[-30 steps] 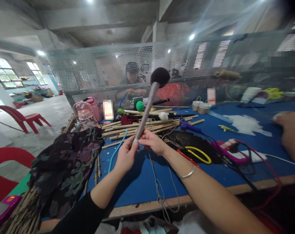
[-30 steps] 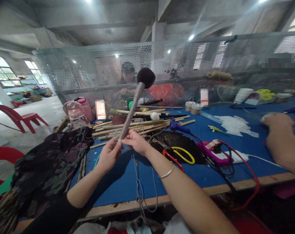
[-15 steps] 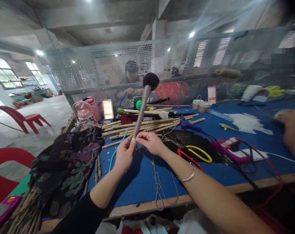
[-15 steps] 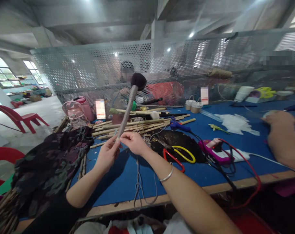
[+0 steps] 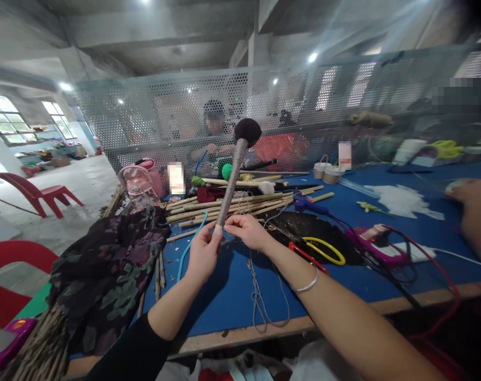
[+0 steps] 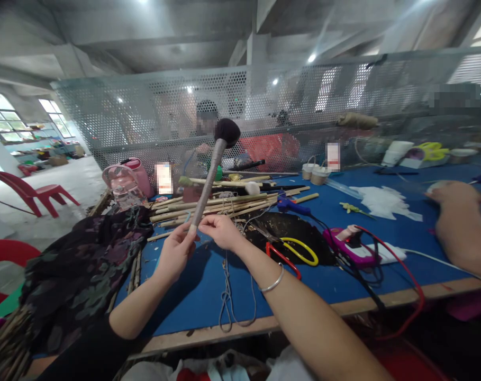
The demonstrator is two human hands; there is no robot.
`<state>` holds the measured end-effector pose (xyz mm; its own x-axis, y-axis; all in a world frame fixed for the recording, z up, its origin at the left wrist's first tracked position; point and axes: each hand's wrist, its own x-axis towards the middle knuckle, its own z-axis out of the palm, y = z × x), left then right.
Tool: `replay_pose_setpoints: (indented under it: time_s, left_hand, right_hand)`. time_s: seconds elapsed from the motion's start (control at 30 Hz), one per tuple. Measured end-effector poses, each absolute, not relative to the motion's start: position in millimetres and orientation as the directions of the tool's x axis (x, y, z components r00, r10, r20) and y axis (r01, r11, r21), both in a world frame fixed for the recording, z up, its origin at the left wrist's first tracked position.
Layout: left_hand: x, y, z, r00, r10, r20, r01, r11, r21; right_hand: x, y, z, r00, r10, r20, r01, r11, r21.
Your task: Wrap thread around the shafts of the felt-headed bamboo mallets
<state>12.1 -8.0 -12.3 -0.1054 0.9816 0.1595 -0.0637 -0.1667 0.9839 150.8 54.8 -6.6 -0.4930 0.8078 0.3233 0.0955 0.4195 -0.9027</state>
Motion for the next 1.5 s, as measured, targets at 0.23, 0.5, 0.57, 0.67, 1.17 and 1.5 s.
replay_pose_setpoints:
  time_s: [0.23, 0.5, 0.57, 0.67, 1.17, 1.5]
  left_hand:
    - [13.1, -8.5, -17.7, -0.029, 0.994, 0.105, -0.196, -0.109, 0.974]
    - [16.2, -10.5, -13.7, 0.193, 0.976, 0.096, -0.212, -0.054, 0.976]
    - [15.8, -7.2, -17.5, 0.156, 0.982, 0.104, -0.093, -0.09, 0.992]
    - [15.1, -4.0, -23.1, -0.029, 0.984, 0.178, 0.062, -0.176, 0.982]
    - [11.6, -6.1, -21.8, 0.09, 0.992, 0.09, 0.027, -0.093, 0.995]
    - [-8.5, 0.2, -19.3, 0.362, 0.932, 0.013, 0.181, -0.084, 0.98]
  right_hand:
    - [153.7, 57.4, -5.0, -0.473, 0.861, 0.189, -0.031, 0.198, -0.98]
    - [154.1, 49.9, 2.3, -0.593, 0.781, 0.197, -0.239, 0.064, -0.969]
    - [149.5, 49.4, -1.0, -0.513, 0.829, 0.224, -0.259, 0.099, -0.961]
    - [144.8, 52.7, -8.3, -0.441, 0.876, 0.195, -0.225, 0.102, -0.969]
    - [149.4, 56.1, -9.0, -0.523, 0.837, 0.162, -0.151, 0.097, -0.984]
    - [154.8, 58.2, -11.3, -0.601, 0.792, 0.108, -0.085, 0.072, -0.994]
